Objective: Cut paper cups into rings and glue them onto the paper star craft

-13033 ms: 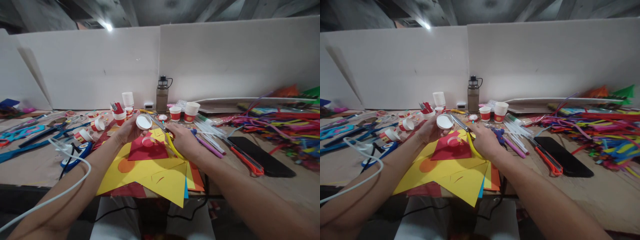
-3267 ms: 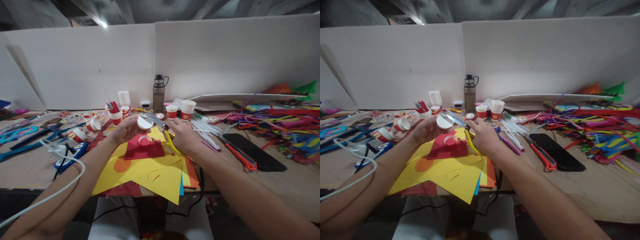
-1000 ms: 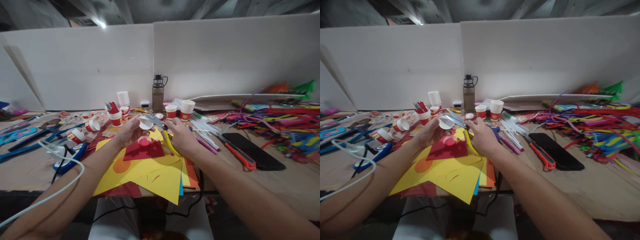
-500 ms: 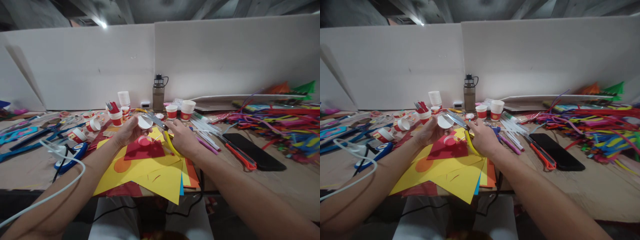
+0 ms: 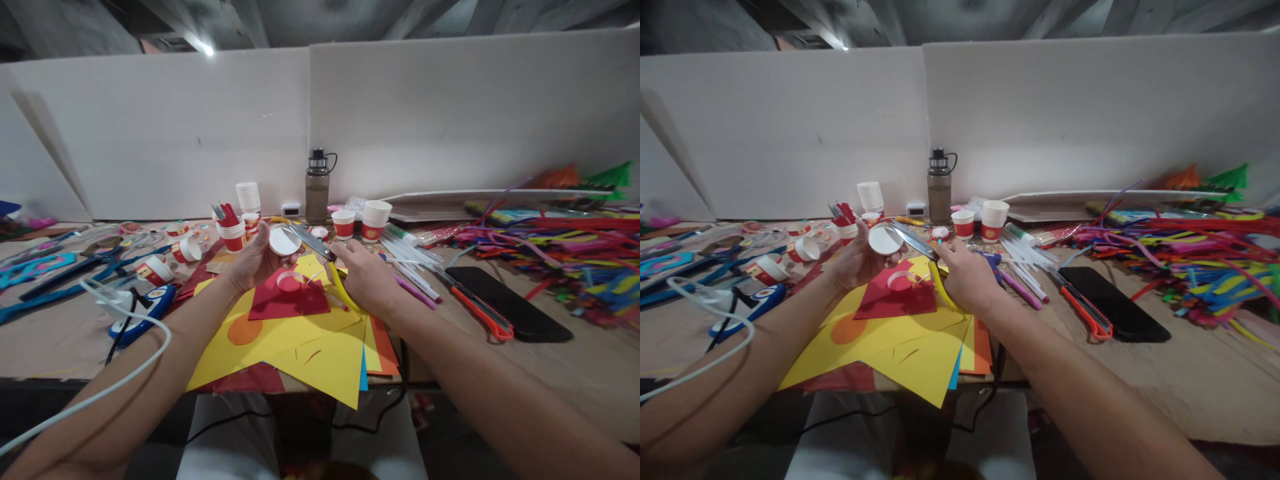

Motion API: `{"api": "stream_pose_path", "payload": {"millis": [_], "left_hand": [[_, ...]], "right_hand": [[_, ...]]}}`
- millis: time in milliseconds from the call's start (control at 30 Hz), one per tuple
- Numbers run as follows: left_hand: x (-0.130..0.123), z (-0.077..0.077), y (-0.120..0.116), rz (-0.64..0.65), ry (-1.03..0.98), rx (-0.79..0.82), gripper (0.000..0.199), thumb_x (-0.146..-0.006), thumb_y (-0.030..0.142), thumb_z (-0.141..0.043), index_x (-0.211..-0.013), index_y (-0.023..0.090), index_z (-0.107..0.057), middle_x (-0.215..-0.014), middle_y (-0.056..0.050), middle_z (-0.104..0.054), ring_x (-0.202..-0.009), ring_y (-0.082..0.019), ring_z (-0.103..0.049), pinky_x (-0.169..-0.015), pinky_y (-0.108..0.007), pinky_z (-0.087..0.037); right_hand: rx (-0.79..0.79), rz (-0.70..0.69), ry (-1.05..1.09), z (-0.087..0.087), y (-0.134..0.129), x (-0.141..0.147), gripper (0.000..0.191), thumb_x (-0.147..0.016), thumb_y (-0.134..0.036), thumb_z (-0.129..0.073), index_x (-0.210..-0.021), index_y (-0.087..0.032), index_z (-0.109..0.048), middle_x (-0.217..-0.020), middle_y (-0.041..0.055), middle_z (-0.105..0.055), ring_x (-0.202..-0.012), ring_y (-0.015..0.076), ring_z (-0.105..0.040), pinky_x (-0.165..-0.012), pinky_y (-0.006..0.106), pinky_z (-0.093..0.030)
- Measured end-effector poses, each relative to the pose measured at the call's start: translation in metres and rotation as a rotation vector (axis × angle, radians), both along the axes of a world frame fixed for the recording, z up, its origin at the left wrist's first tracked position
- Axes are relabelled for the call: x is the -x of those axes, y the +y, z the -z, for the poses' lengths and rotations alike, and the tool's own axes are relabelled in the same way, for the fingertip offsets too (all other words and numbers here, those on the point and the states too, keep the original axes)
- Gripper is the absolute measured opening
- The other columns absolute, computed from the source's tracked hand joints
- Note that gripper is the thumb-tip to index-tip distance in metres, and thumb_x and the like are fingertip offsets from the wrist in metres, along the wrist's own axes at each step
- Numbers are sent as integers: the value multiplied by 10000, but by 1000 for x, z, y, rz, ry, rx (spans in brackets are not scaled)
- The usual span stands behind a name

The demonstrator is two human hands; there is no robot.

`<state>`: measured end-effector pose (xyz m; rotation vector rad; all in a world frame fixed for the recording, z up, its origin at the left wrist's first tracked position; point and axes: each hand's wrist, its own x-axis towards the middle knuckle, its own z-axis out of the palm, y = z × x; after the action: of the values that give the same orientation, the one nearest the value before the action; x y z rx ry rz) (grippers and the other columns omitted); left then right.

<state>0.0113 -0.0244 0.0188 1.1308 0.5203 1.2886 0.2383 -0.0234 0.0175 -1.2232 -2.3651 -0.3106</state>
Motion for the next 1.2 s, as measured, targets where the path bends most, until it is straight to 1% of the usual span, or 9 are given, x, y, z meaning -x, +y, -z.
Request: {"api": "stream_pose_path", "payload": {"millis": [133,267,467,700,767,867,1000,1100,1200], "left_hand": [[0,2,-1,22,48,0,616,-766,666,-548,-968,87,-609,-810,-139,-711,-585,-146,-655,-489,-208,-493],[-2,4,-2,53,59,8,623,-762,675,-545,-940,82,-617,-813,-148,-713,-574,-148,-654,-475,-211,-489],[-1,4,-1,39,47,57,653,-784,703,-480,-935,82,-616,-759,-145,-716,-534,-141,-647,-454,-203,-478],[0,1,0,46,49,101,726,-789,756,-370,-877,80,-622,-713,-141,-706,-485,-129,-622,-415,-198,-460],[-2,-1,-2,41,31,98,701,-809,736,-370,-913,88,-616,-729,-134,-705,-520,-142,-640,-414,-200,-460],[-4,-4,-4,29,-14,95,615,-851,669,-401,-993,106,-605,-751,-112,-704,-576,-158,-665,-474,-221,-504],[-3,-1,-2,3,-45,90,472,-895,554,-457,-1007,120,-604,-748,-89,-703,-586,-149,-665,-519,-222,-525],[-2,3,0,12,-39,76,429,-904,511,-475,-998,116,-613,-778,-98,-707,-627,-166,-675,-506,-227,-518],[-3,5,0,47,-18,73,441,-906,506,-473,-997,100,-619,-821,-119,-711,-631,-173,-674,-490,-234,-510]], "right_hand": [[10,-11,-11,-1,0,0,450,-881,-313,-479,-1320,-227,-525,-1144,113,-573,-781,200,-576,-625,299,-369],[1,-20,-16,-1,0,0,468,-872,-324,-484,-1330,-233,-515,-1127,110,-571,-774,203,-570,-606,296,-365],[7,-28,-24,0,0,0,478,-861,-249,-472,-1337,-224,-508,-1121,116,-574,-803,206,-570,-624,293,-373],[18,-4,-39,0,-1,1,457,-852,-242,-483,-1305,-208,-535,-1073,112,-599,-801,220,-581,-611,301,-355],[23,16,-46,0,-1,1,440,-855,-253,-487,-1289,-199,-542,-1082,118,-598,-811,223,-582,-622,303,-358],[15,49,-52,0,0,0,433,-877,-300,-476,-1293,-195,-537,-1088,127,-595,-805,227,-585,-624,307,-360],[11,68,-50,0,0,0,448,-888,-357,-479,-1306,-205,-532,-1092,127,-591,-792,227,-587,-619,307,-363],[14,53,-44,-2,-1,0,450,-886,-310,-468,-1327,-232,-514,-1133,121,-581,-777,211,-586,-617,303,-362],[29,51,-43,-3,-2,1,466,-871,-277,-468,-1335,-250,-509,-1173,118,-571,-743,197,-584,-593,298,-350]]}}
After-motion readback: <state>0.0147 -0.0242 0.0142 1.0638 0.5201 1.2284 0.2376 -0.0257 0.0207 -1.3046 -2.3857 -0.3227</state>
